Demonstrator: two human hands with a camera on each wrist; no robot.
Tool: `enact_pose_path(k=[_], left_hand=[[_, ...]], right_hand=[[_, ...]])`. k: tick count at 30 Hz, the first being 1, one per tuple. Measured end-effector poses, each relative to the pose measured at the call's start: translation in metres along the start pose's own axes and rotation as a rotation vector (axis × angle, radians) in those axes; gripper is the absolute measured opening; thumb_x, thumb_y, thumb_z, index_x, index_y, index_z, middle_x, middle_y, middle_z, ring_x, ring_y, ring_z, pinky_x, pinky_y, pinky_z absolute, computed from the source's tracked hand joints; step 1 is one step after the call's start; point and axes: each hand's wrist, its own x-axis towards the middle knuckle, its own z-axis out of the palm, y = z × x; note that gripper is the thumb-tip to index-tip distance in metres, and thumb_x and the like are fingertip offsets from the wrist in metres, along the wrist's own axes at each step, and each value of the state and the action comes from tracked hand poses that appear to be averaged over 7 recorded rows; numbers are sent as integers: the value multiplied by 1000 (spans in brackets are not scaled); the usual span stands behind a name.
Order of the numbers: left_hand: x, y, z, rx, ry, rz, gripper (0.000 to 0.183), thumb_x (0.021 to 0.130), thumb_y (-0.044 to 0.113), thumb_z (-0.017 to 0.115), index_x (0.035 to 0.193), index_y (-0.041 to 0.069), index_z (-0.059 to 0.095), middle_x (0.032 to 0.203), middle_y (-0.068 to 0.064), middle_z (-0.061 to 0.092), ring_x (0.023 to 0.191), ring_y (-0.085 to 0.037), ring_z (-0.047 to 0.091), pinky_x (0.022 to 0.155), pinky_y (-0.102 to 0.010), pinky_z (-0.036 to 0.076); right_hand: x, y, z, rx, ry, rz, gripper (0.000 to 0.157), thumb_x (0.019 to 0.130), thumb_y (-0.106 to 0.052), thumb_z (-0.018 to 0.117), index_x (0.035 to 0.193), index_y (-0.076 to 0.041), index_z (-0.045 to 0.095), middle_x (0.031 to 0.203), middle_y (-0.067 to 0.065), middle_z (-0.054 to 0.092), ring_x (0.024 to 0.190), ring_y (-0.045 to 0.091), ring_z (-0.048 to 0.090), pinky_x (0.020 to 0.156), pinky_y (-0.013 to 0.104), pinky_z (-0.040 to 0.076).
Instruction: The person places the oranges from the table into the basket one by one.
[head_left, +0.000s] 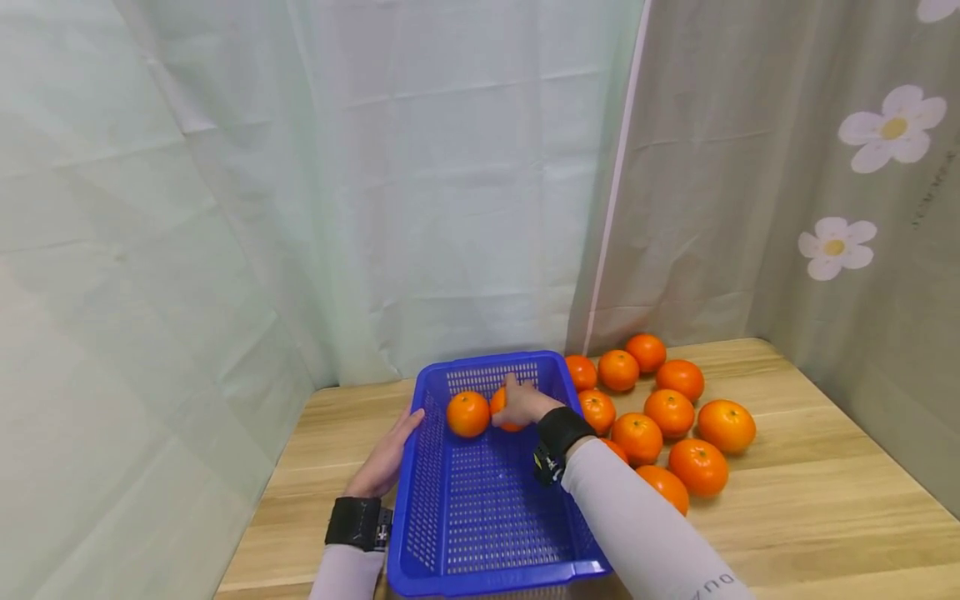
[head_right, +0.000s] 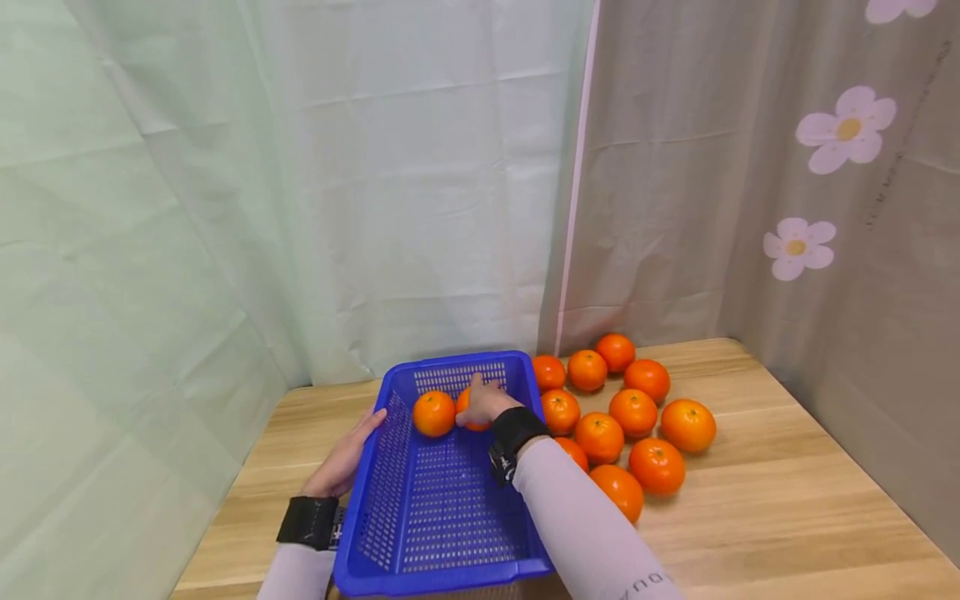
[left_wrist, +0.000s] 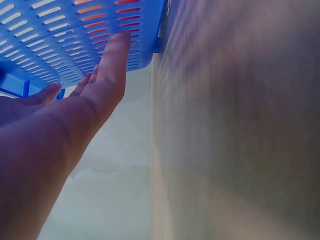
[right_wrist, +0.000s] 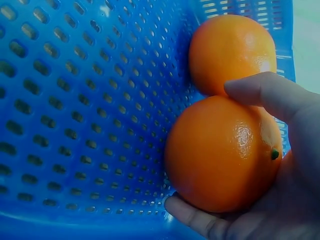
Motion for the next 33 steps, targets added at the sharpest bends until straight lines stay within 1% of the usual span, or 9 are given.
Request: enact_pose_path(k=[6, 8, 12, 16, 19, 22, 26, 30, 33], left_hand=[[1, -3, 0, 11, -7, 7, 59, 102, 50, 34, 153, 36, 7, 161, -5, 10, 132, -37, 38, 104, -51, 39], [0, -3, 0, 5, -12, 16, 59, 103, 48, 33, 153, 34, 6, 161, -8, 9, 131, -40, 39, 103, -51, 41], [0, -1, -1, -13, -16, 33, 58, 104, 47, 31, 153, 34, 5, 160, -10, 10, 128, -43, 41, 99, -51, 44], [1, 1, -1, -28, -37, 28, 58, 104, 47, 31, 154, 33, 4, 160, -11, 11, 130, -43, 39, 101, -51, 43], [1, 1, 0, -43, -52, 18, 59, 104, 47, 31, 153, 33, 3, 160, -13, 12, 129, -45, 39, 101, -52, 42], [2, 2, 2, -44, -43, 9, 58, 103, 48, 31, 153, 35, 5, 159, -14, 14, 127, -46, 42, 99, -52, 44], [3, 1, 1, -35, -33, 16, 56, 104, 46, 31, 153, 35, 6, 159, -12, 15, 127, -46, 41, 99, -51, 44], [3, 0, 2, -34, -32, 34, 58, 104, 46, 31, 154, 32, 5, 160, -11, 12, 131, -44, 38, 104, -54, 38], [1, -1, 2, -11, -1, 32, 61, 103, 47, 33, 154, 30, 5, 160, -10, 9, 134, -40, 34, 107, -55, 34]], right_hand=[[-2, 0, 2, -38, 45, 4, 95, 76, -31, 77, 143, 4, 20, 127, 38, 46, 117, 46, 48, 100, 53, 41], [-3, 0, 2, -47, 58, -1, 93, 75, -31, 78, 141, 3, 22, 125, 37, 48, 115, 46, 50, 99, 53, 42], [-3, -1, -2, -34, 80, -19, 84, 74, -35, 78, 135, -1, 31, 118, 33, 53, 110, 45, 52, 96, 54, 43], [-5, 0, -7, -8, 94, -2, 78, 76, -42, 77, 131, -4, 37, 124, 33, 51, 118, 50, 45, 99, 58, 39], [-5, 3, -8, 2, 128, 3, 75, 78, -46, 74, 128, -3, 39, 128, 32, 50, 122, 53, 40, 101, 60, 36], [-3, 7, -9, -7, 177, 0, 65, 80, -49, 72, 119, -5, 44, 124, 27, 54, 121, 50, 43, 99, 58, 39], [-3, 5, -12, -22, 234, 10, 52, 81, -51, 70, 104, -10, 48, 110, 20, 56, 112, 44, 49, 89, 54, 44], [-4, 2, -12, -38, 270, 25, 51, 82, -50, 70, 106, -10, 50, 107, 17, 56, 105, 40, 51, 85, 52, 46], [-5, 0, -10, -43, 279, 23, 54, 83, -51, 69, 112, -10, 51, 111, 18, 55, 105, 38, 51, 87, 53, 46]])
